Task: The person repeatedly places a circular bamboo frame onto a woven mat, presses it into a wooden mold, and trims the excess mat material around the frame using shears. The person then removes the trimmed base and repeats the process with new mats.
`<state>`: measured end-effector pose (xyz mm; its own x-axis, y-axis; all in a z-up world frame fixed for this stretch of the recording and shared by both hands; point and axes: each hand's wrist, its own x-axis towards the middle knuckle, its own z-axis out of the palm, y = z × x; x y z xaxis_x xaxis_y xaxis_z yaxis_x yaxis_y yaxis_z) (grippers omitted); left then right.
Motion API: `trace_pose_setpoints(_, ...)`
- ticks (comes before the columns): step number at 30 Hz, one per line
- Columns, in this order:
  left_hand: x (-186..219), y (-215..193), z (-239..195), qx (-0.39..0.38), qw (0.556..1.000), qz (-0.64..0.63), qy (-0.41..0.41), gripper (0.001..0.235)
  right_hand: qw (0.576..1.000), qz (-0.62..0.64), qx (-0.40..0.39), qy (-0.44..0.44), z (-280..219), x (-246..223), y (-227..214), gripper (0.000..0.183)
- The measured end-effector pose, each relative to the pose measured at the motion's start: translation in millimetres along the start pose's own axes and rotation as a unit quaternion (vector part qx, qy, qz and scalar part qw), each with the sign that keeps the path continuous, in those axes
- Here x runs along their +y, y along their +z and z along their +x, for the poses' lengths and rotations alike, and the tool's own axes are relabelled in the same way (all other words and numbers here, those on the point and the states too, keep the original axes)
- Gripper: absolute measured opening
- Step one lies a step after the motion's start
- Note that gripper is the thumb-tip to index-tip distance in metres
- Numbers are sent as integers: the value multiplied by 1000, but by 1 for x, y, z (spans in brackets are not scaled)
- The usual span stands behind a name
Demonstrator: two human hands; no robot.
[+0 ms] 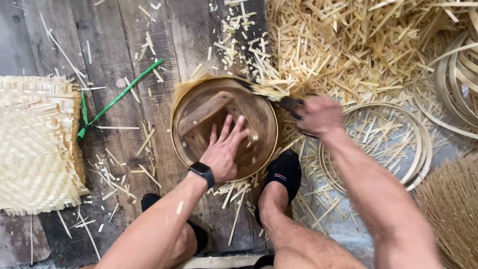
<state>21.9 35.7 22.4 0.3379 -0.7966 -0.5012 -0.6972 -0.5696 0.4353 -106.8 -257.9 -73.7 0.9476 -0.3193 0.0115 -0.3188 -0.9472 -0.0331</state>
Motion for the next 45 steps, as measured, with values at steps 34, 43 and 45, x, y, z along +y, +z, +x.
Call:
trace_pose_setpoints(34,-1,-7,2,-83,985,136,-60,115,977,18,-212,19,7,-10,-10,35)
trace_pose_setpoints(43,5,-16,-4,-138,970,201,17,110,989,-24,-144,-9,5,-12,-4,43)
trace_pose_setpoints(45,10,-21,-5,-138,971,194,19,109,993,-20,-116,-19,24,-30,-16,48)
